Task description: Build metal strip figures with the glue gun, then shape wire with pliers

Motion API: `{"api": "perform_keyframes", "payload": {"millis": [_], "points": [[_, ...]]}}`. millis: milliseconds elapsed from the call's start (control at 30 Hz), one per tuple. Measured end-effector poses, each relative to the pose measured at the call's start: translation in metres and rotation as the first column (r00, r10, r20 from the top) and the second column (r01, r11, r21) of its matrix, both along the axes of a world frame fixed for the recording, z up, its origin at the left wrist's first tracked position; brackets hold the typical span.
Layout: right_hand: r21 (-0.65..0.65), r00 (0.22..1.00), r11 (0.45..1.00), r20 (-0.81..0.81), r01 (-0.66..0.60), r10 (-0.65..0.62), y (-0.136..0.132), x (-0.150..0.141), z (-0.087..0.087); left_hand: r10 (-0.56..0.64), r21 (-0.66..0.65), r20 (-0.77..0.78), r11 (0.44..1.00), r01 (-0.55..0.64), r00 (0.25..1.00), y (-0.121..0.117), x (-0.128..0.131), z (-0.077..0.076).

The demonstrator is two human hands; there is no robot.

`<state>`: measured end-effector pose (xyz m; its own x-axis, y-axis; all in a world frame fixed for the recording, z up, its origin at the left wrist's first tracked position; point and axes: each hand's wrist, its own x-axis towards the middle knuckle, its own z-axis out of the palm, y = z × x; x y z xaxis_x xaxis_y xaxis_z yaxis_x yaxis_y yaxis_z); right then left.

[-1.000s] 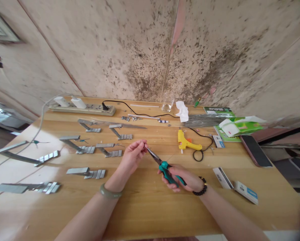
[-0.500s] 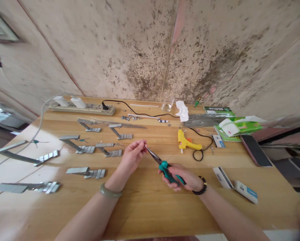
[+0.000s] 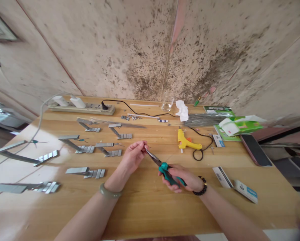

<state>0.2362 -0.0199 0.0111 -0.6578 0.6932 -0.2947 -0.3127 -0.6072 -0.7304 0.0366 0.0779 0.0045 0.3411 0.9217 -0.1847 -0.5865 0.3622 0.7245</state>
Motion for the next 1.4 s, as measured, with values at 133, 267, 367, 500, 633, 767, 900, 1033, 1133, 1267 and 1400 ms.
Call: {"api": "perform_keyframes", "payload": {"millis": [133,267,367,500,633,767,900,1033,1133,1267,1400], "points": [[0.003,0.998,1.000,0.052,0.020,-0.020,0.001,0.000,-0.001,0.045,0.011,-0.032,0.999,-0.045,0.998,0.001,0.000,0.000],[0.071,0.980,0.997,0.193,0.036,-0.049,0.003,0.000,-0.001,0.132,-0.008,-0.111,0.991,-0.133,0.985,0.002,0.000,-0.001],[0.156,0.938,0.987,0.335,0.039,-0.090,0.002,-0.001,0.000,0.165,-0.010,-0.136,0.986,-0.167,0.977,0.003,0.001,-0.001],[0.412,0.827,0.910,0.525,-0.041,-0.201,0.001,-0.001,0.002,0.181,0.025,-0.164,0.984,-0.179,0.970,0.003,0.001,-0.003],[0.621,0.626,0.753,0.680,-0.216,-0.381,-0.001,-0.003,0.008,0.193,0.059,-0.209,0.981,-0.184,0.959,0.005,0.001,-0.005],[0.630,0.477,0.705,0.753,-0.326,-0.454,-0.004,-0.007,0.012,0.210,0.117,-0.261,0.976,-0.185,0.942,0.004,0.002,-0.004],[0.621,0.297,0.649,0.783,-0.440,-0.547,-0.007,-0.011,0.010,0.245,0.181,-0.330,0.964,-0.194,0.911,0.001,0.003,-0.002],[0.593,0.154,0.600,0.768,-0.537,-0.622,-0.008,-0.012,0.007,0.272,0.216,-0.364,0.955,-0.203,0.891,-0.001,0.003,-0.003],[0.581,0.090,0.575,0.744,-0.576,-0.663,-0.009,-0.013,0.005,0.270,0.219,-0.366,0.955,-0.199,0.891,-0.001,0.002,-0.006],[0.611,0.080,0.561,0.712,-0.559,-0.697,-0.008,-0.013,0.001,0.273,0.185,-0.325,0.957,-0.222,0.906,0.002,0.003,-0.011],[0.650,0.120,0.552,0.697,-0.522,-0.707,-0.007,-0.014,-0.003,0.247,0.094,-0.193,0.968,-0.233,0.950,0.006,0.002,-0.010]]}}
